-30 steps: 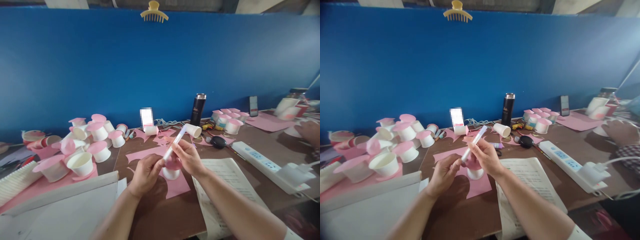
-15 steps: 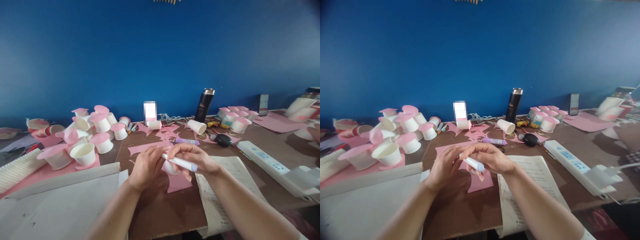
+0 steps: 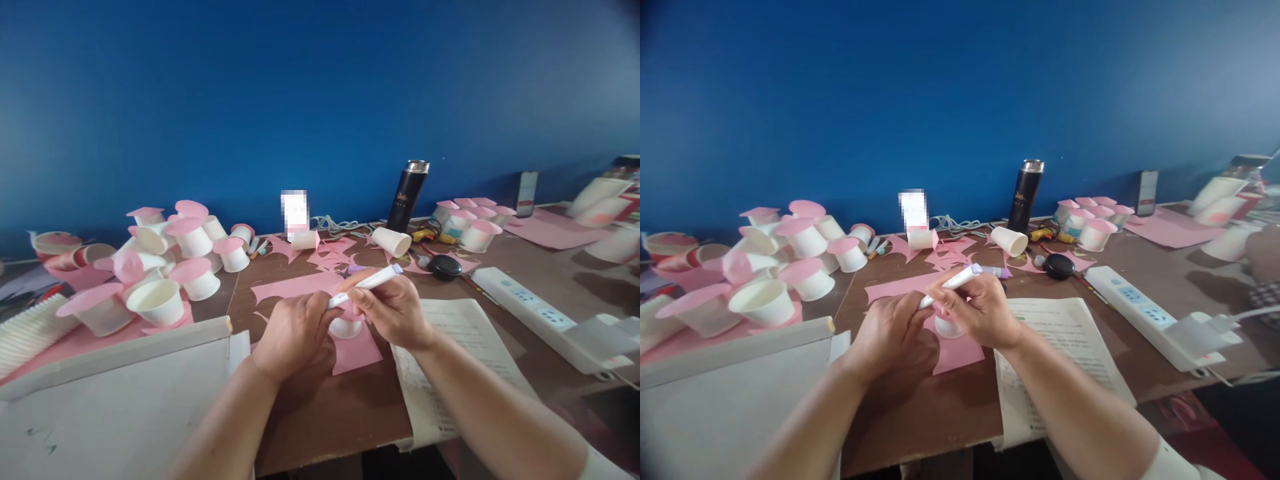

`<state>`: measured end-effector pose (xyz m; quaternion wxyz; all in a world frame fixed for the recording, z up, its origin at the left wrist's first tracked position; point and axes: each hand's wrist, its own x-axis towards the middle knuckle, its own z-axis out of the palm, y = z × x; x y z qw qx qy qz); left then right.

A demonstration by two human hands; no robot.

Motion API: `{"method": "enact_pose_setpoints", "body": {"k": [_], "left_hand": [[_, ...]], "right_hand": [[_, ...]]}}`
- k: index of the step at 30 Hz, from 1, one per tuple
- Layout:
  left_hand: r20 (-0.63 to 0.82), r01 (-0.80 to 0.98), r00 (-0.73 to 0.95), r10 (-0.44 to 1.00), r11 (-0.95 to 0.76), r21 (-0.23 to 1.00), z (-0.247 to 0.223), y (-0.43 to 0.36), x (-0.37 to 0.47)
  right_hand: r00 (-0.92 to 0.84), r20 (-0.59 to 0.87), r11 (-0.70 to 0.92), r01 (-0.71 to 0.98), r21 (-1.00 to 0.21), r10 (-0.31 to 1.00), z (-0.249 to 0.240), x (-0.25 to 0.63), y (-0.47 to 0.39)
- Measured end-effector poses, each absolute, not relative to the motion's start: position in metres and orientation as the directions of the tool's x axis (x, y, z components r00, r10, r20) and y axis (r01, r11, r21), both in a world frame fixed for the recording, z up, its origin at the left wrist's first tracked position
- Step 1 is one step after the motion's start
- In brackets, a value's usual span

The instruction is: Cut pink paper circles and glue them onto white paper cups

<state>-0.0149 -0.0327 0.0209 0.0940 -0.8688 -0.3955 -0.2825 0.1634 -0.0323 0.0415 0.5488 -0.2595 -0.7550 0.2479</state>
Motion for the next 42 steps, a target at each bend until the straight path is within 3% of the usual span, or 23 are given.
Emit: {"method": "enact_pose_setpoints", "body": {"k": [4, 6, 9, 13, 18, 24, 27, 31, 35, 38, 42], "left_hand": [[0.495, 0.778, 0.521, 0.696, -0.625, 0.06, 0.021, -0.03, -0.02], [0.414, 0.824, 0.479, 0.774, -0.559, 0.093, 0.022, -0.025, -0.027], [0.317, 0.824, 0.448, 0.836, -0.523, 0.216, 0.025, -0.021, -0.036], [0.098, 0.709, 0.604, 0.791, -0.589, 0.387, 0.027, -0.022, -0.04], [-0.134, 0.724, 0.612, 0.78, -0.483, 0.493, 0.027, -0.022, -0.041], [-0.212, 0.75, 0.58, 0.787, -0.414, 0.516, 0.027, -0.017, -0.042], [-0.176, 0.789, 0.509, 0.843, -0.375, 0.487, 0.025, -0.014, -0.043], [0.008, 0.785, 0.383, 0.924, -0.33, 0.524, 0.016, -0.011, -0.036], [0.118, 0.722, 0.428, 0.896, -0.418, 0.551, -0.002, -0.011, -0.021], [0.139, 0.731, 0.42, 0.897, -0.425, 0.533, -0.012, -0.012, -0.014], [0.118, 0.756, 0.395, 0.911, -0.395, 0.522, -0.015, -0.011, -0.011]], "right_hand": [[-0.116, 0.663, 0.671, 0.047, -0.74, 0.739, 0.049, 0.171, -0.027], [0.246, 0.654, 0.694, -0.135, -0.707, 0.715, 0.056, 0.184, -0.016], [0.441, 0.588, 0.713, -0.204, -0.67, 0.678, 0.061, 0.202, 0.004], [0.466, 0.469, 0.594, -0.163, -0.788, 0.75, 0.051, 0.204, 0.018], [0.492, 0.338, 0.51, -0.271, -0.816, 0.802, 0.045, 0.201, 0.02], [0.469, 0.225, 0.41, -0.342, -0.845, 0.854, 0.039, 0.206, 0.031], [0.458, 0.204, 0.38, -0.332, -0.863, 0.865, 0.036, 0.206, 0.033], [0.438, 0.222, 0.369, -0.285, -0.885, 0.871, 0.034, 0.203, 0.032], [0.386, 0.215, 0.298, -0.17, -0.939, 0.897, 0.03, 0.204, 0.033], [0.3, 0.217, 0.202, 0.081, -0.976, 0.929, 0.026, 0.208, 0.033], [0.13, 0.214, 0.133, 0.455, -0.88, 0.968, 0.021, 0.212, 0.032]]}}
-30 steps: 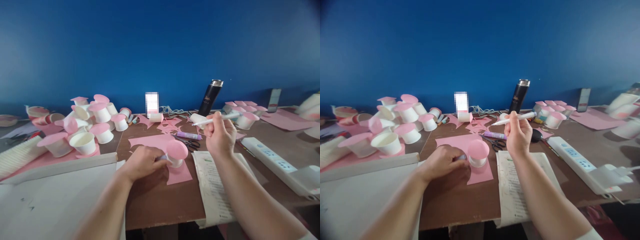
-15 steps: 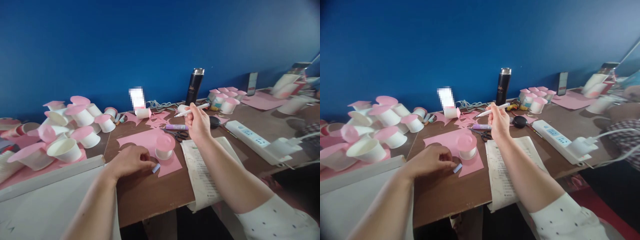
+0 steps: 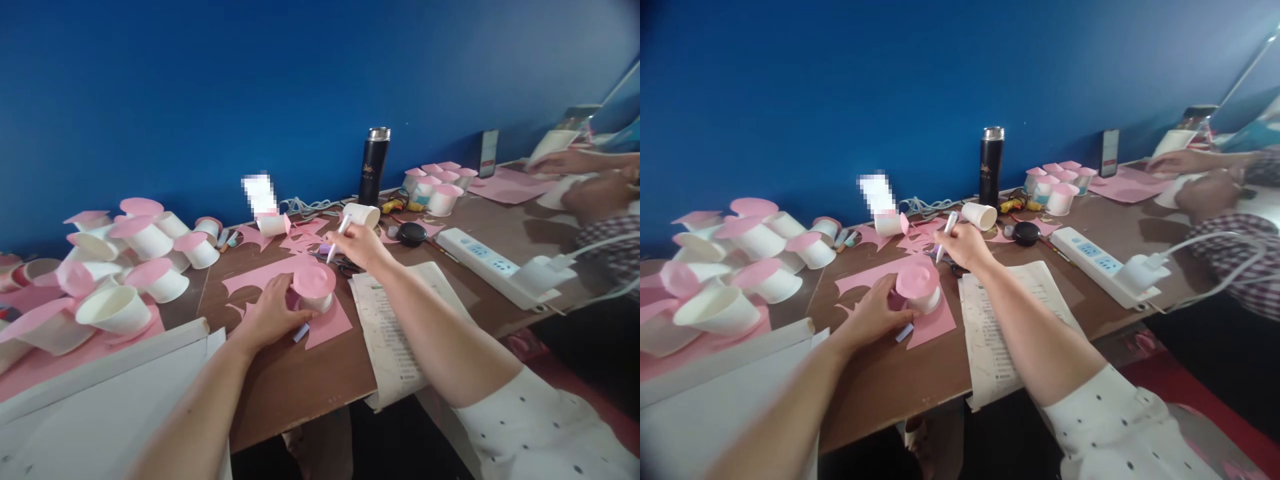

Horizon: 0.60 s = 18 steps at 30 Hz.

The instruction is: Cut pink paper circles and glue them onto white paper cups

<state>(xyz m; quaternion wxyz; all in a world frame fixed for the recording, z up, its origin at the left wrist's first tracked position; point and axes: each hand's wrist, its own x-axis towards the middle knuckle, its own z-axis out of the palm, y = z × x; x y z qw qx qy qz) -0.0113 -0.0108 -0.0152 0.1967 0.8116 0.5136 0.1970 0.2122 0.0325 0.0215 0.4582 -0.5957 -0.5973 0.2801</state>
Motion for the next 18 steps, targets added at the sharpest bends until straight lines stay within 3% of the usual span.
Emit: {"method": "enact_pose_setpoints", "body": {"k": [5, 14, 18], "left_hand": [[0.148, 0.764, 0.409, 0.9, -0.427, 0.484, -0.0094, -0.0111, -0.0067], [0.173, 0.777, 0.404, 0.898, -0.437, 0.453, -0.0118, -0.0087, -0.008], [0.113, 0.776, 0.425, 0.898, -0.425, 0.466, -0.0128, -0.007, -0.0135]], "right_hand": [[-0.057, 0.117, 0.128, 0.589, -0.798, 0.992, 0.0169, 0.2157, 0.0341], [-0.114, 0.079, 0.131, 0.578, -0.806, 0.99, 0.026, 0.2134, 0.027], [-0.113, 0.077, 0.128, 0.577, -0.807, 0.991, 0.026, 0.2124, 0.0269]]}}
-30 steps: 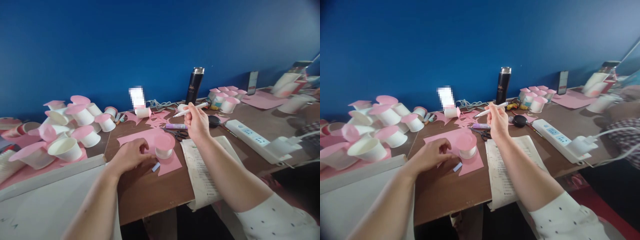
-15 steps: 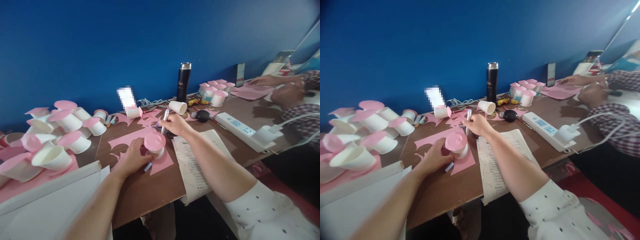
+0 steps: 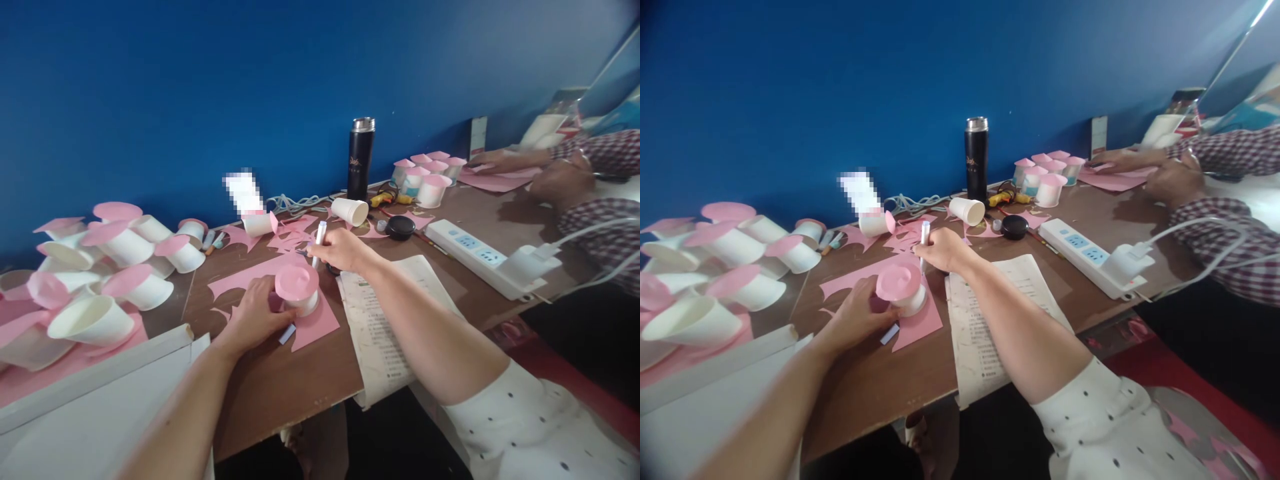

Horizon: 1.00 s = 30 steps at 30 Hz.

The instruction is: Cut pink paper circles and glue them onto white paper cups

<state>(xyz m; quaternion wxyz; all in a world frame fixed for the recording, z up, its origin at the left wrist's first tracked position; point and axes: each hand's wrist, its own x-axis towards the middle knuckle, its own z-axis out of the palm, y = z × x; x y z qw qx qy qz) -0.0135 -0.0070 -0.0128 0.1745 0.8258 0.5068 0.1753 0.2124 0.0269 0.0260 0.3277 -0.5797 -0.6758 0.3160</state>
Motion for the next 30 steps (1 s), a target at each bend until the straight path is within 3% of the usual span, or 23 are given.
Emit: {"method": "enact_pose_setpoints", "body": {"k": [3, 5, 8, 12, 15, 24, 30], "left_hand": [[0.036, 0.765, 0.46, 0.887, -0.416, 0.491, -0.01, -0.008, -0.023], [0.06, 0.732, 0.483, 0.874, -0.44, 0.52, -0.006, -0.009, -0.028], [0.272, 0.655, 0.516, 0.812, -0.579, 0.485, 0.001, -0.014, -0.028], [0.518, 0.594, 0.579, 0.63, -0.761, 0.26, 0.005, -0.019, -0.019], [0.512, 0.59, 0.613, 0.601, -0.78, 0.208, 0.005, -0.019, -0.014], [0.462, 0.606, 0.63, 0.624, -0.767, 0.209, 0.004, -0.018, -0.013], [0.504, 0.588, 0.639, 0.582, -0.791, 0.168, 0.002, -0.015, -0.013]], "right_hand": [[-0.107, 0.081, 0.128, 0.571, -0.811, 0.991, 0.024, 0.214, 0.028], [-0.098, 0.092, 0.132, 0.571, -0.811, 0.991, 0.023, 0.216, 0.03], [-0.085, 0.105, 0.135, 0.569, -0.811, 0.991, 0.021, 0.218, 0.032], [-0.087, 0.104, 0.135, 0.57, -0.81, 0.991, 0.021, 0.218, 0.033], [-0.088, 0.109, 0.14, 0.573, -0.808, 0.99, 0.021, 0.217, 0.033], [-0.147, 0.143, 0.204, 0.604, -0.77, 0.979, 0.025, 0.214, 0.027], [-0.203, 0.113, 0.218, 0.629, -0.746, 0.973, 0.031, 0.213, 0.024]]}}
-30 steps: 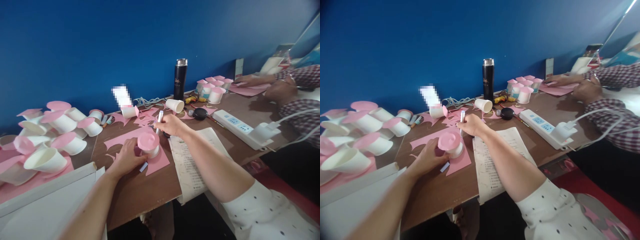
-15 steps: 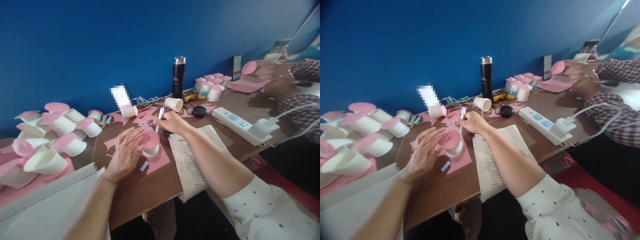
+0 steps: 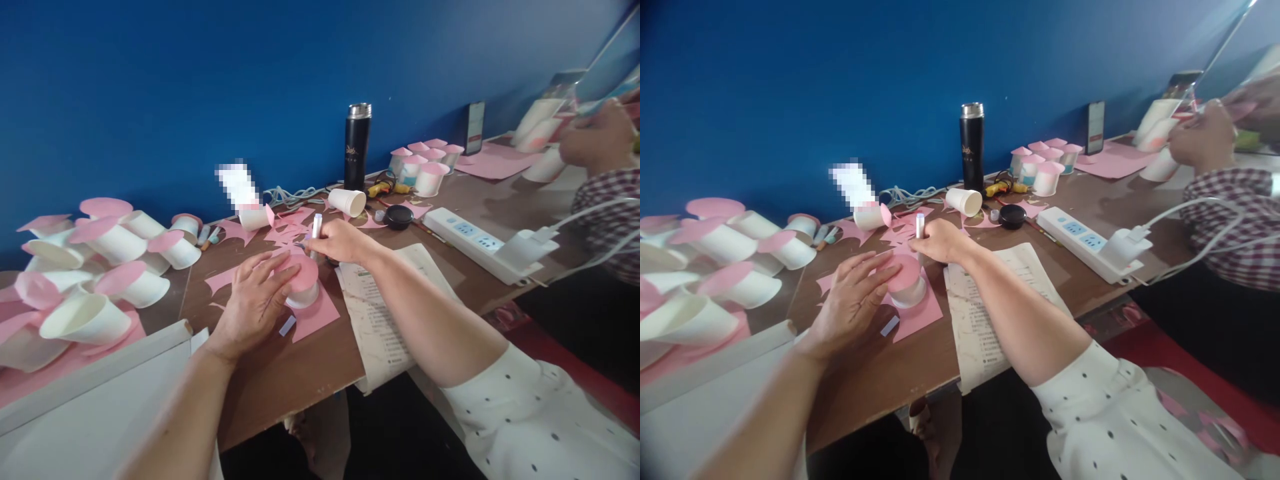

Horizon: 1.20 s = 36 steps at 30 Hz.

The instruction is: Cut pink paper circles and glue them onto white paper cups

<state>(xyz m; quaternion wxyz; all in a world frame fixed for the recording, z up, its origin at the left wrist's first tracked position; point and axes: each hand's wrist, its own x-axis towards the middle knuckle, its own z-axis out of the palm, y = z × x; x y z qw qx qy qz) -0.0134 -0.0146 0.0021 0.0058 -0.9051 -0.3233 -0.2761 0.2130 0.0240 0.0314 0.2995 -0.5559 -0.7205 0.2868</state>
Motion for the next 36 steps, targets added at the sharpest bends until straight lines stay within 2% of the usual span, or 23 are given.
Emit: {"method": "enact_pose_setpoints", "body": {"k": [9, 25, 36], "left_hand": [[0.517, 0.582, 0.641, 0.567, -0.798, 0.153, 0.002, -0.014, -0.012], [0.536, 0.548, 0.641, 0.549, -0.817, 0.181, -0.002, -0.011, -0.014], [0.52, 0.56, 0.649, 0.555, -0.811, 0.167, -0.002, -0.01, -0.013]], "right_hand": [[-0.21, 0.078, 0.2, 0.657, -0.727, 0.975, 0.032, 0.212, 0.022], [-0.25, -0.097, 0.091, 0.645, -0.759, 0.964, 0.026, 0.212, 0.025], [-0.169, -0.266, -0.126, 0.571, -0.811, 0.949, 0.027, 0.21, 0.027]]}}
